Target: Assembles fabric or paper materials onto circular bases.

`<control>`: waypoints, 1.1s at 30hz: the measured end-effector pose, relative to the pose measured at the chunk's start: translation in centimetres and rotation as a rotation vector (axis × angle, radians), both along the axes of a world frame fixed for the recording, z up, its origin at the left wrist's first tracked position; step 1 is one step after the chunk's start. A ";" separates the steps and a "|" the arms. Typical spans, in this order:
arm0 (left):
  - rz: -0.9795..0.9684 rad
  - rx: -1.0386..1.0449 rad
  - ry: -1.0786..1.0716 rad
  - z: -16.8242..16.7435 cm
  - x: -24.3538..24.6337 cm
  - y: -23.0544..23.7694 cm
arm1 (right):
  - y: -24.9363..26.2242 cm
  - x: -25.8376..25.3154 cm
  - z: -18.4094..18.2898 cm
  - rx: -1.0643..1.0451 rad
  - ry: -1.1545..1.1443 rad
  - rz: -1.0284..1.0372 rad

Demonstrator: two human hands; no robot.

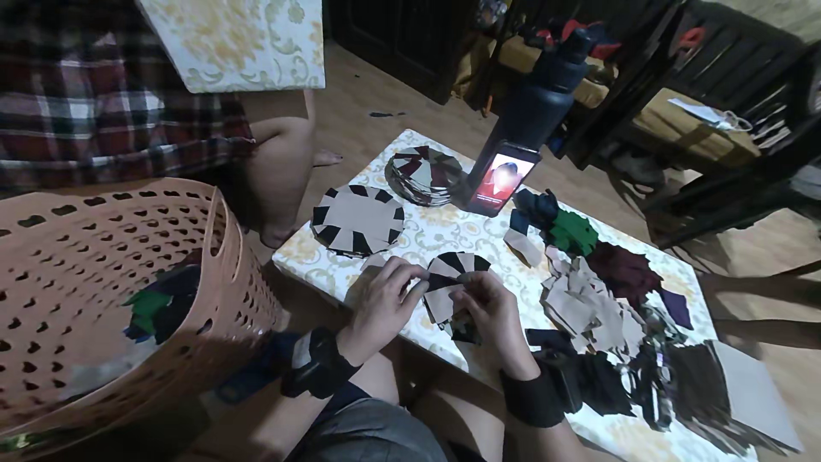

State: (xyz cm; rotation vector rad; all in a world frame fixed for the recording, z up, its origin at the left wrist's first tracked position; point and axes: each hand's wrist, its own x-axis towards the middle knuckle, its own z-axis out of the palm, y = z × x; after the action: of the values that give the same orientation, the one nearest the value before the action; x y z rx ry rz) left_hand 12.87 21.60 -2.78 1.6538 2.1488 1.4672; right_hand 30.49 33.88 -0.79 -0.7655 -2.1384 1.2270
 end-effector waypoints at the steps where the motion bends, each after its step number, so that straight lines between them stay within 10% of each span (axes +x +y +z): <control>1: 0.000 -0.017 0.013 -0.1 0.2 -0.1 | 0.0 0.0 0.0 -0.003 -0.001 -0.004; 20: -0.006 0.046 -0.135 -0.3 -0.4 0.2 | 0.4 0.2 0.3 -0.047 0.009 -0.035; 33: -0.115 -0.188 0.180 -0.6 0.5 0.1 | 0.3 -0.2 0.0 0.021 -0.028 -0.041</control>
State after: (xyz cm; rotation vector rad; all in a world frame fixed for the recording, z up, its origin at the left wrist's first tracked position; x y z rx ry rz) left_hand 13.34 21.68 -3.37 1.8659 2.1584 1.0882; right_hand 30.33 34.23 -0.83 -0.8181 -2.1445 1.1774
